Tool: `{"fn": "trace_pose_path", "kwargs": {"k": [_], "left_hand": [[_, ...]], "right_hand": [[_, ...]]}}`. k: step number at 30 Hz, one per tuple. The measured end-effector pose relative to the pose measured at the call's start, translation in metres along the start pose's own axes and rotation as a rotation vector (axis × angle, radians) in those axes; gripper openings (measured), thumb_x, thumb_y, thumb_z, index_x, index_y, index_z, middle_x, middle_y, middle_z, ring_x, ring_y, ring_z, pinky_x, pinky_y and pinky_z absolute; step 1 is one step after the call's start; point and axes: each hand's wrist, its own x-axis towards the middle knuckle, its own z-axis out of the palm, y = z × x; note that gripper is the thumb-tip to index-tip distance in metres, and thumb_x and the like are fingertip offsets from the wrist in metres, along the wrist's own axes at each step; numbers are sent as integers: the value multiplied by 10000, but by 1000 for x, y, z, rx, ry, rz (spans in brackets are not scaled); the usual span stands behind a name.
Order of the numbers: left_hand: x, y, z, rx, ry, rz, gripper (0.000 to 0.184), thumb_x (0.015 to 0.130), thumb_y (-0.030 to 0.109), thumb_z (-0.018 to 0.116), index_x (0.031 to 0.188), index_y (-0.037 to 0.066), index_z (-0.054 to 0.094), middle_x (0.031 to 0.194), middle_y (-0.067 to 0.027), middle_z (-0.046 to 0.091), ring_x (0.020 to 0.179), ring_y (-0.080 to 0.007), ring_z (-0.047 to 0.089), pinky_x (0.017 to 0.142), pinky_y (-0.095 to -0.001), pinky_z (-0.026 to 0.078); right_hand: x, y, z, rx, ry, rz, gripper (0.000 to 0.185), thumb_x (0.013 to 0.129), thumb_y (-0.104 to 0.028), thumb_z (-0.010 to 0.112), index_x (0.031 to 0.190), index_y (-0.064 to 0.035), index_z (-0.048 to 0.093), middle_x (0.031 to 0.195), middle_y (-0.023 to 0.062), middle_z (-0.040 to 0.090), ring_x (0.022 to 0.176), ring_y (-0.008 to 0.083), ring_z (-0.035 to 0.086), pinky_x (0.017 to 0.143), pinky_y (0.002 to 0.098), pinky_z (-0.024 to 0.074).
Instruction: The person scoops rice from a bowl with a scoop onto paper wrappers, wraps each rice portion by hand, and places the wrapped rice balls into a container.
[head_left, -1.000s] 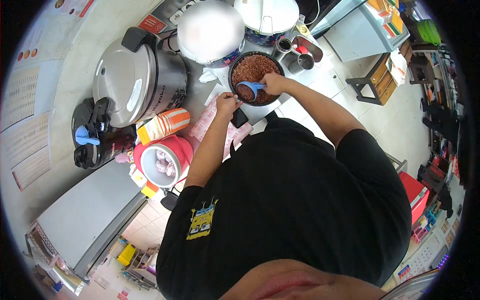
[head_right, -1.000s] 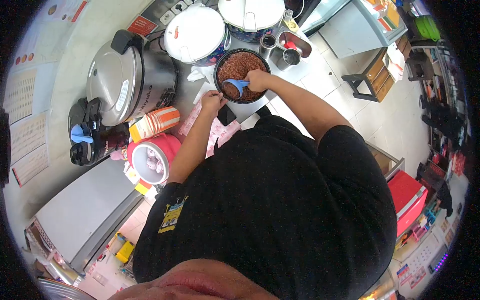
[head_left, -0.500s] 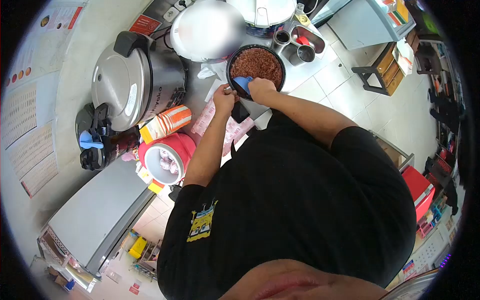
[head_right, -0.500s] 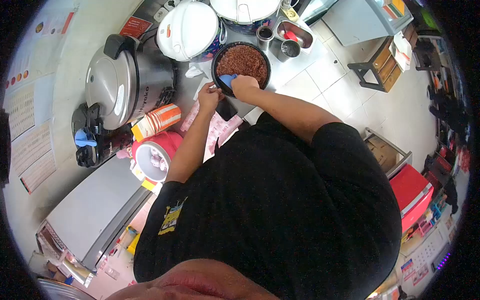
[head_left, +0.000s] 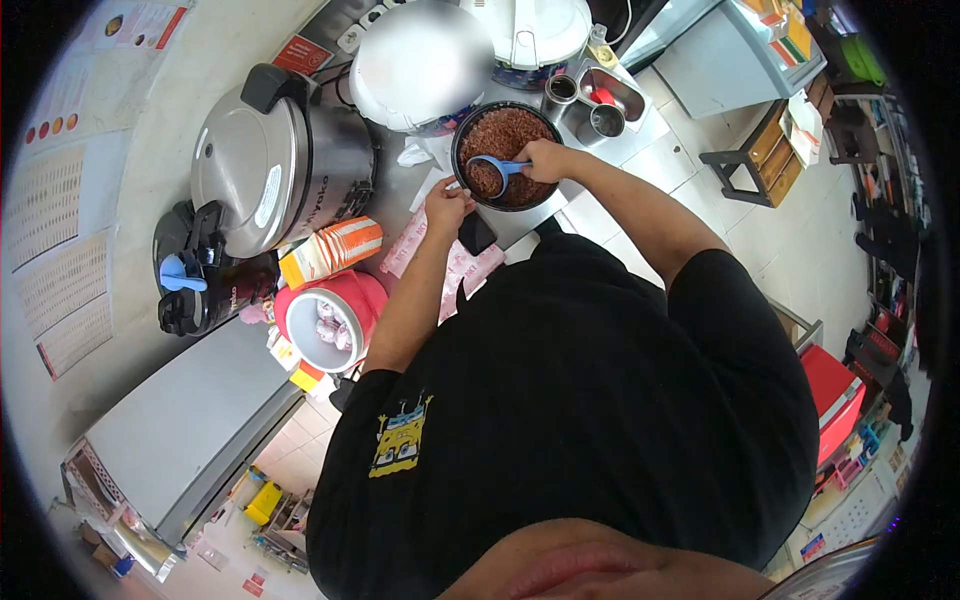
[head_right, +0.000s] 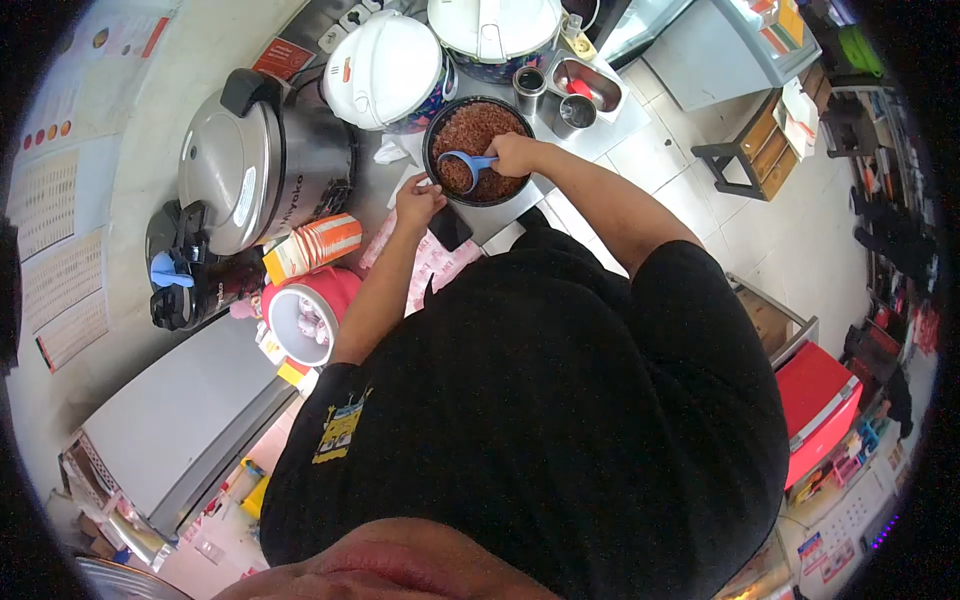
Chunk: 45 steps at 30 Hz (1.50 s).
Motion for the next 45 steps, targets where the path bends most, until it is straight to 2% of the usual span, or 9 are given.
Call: {"fn": "trace_pose_path", "kwargs": {"k": [9,24,31,36,38,39,41,43,45], "left_hand": [[-30,-11,28,-28,137,-40,308,953,-6,610,1252,-55,552,1006,-162,616,759,-244,696,650,-335,640],[-21,-8,26,-113,133,-179,228,905,-64,620,1090,43,539,1024,-83,569,833,-191,634,692,-317,653],[-25,-3,23,-151,110,-182,209,916,-53,634,1080,44,549,970,-73,570,789,-188,642,694,-325,652],[-27,-11,11,-170,42,-140,183,938,41,662,1098,28,574,966,-84,595,769,-187,656,691,-327,638],[-32,-23,-3,13,75,-88,286,941,146,693,1181,9,619,1076,-167,634,763,-212,694,642,-312,609],[-19,-56,-23,166,127,-31,441,888,309,760,1197,15,650,1176,-206,644,919,-266,701,751,-367,583],[-34,-92,-52,649,620,162,587,832,429,779,1240,30,644,1233,-234,636,1113,-328,639,932,-427,513],[-44,-138,-90,964,888,-185,890,759,496,795,1418,3,457,1303,-246,592,1209,-406,568,1058,-445,435],[-77,-116,-108,661,898,-655,1009,690,522,832,1423,-19,396,1312,-263,574,1219,-438,557,1065,-452,442]], "right_hand": [[-15,-43,-18,-300,-34,312,277,841,-154,613,1041,-18,747,1114,244,706,1059,381,691,907,456,558],[5,-62,4,-253,-81,155,253,792,-70,593,969,44,735,1029,274,706,1031,411,683,909,455,545],[19,-22,-5,-56,-81,134,292,849,-177,614,1053,-13,741,896,248,722,862,357,712,791,441,542],[9,4,1,217,-6,148,326,892,-221,598,1141,-76,750,588,67,591,464,164,526,460,346,411],[-8,-9,-11,254,-7,230,344,913,-218,589,1199,-94,735,592,48,585,446,151,502,432,329,382],[-17,-17,-17,324,5,296,349,895,-235,611,1183,-86,741,726,107,661,608,195,590,583,339,455],[-36,-30,-30,386,39,363,382,876,-259,646,1197,-72,736,842,120,732,717,190,644,680,326,514],[-39,-6,-18,453,66,313,367,909,-220,621,1227,-67,721,732,49,632,599,134,531,561,298,417],[-43,-7,-19,564,63,285,368,943,-140,584,1285,-51,686,645,-41,504,516,62,408,465,256,322]]}}
